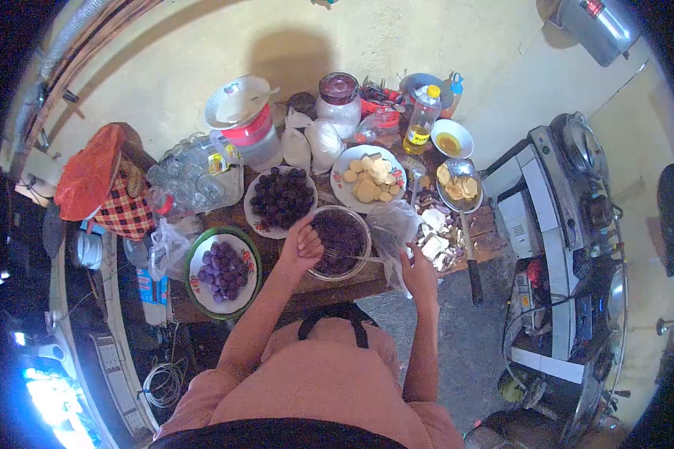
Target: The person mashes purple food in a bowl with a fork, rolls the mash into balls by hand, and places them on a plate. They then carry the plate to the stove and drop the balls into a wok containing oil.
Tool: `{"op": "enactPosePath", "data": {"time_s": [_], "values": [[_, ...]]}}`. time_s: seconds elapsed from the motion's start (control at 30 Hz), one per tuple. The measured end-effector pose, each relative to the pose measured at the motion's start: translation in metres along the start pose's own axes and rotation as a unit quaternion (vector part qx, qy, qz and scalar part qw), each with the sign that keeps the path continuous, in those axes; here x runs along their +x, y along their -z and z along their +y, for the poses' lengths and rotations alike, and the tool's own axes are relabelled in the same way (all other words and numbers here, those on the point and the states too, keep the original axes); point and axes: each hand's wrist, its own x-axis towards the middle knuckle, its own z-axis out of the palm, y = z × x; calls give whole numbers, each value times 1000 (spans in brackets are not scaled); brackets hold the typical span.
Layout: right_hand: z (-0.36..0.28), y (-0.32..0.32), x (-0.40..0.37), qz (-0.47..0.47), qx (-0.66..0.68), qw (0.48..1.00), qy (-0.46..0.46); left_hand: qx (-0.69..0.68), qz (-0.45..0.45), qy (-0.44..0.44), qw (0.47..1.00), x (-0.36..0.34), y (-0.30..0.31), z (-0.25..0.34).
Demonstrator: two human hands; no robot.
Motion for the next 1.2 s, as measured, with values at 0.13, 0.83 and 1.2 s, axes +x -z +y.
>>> {"op": "enactPosePath", "data": {"time_s": [0.13, 0.83, 1.2], "values": [[6, -5, 3, 51, -16, 998, 41, 2, -166, 25, 986, 13, 31, 1], [-74, -35, 0, -26, 286, 948, 140, -55, -246, -6, 968, -23, -4, -6], [-124, -46, 16, 97, 119, 920, 361, 137, -20, -16, 990, -39, -62, -25]]}}
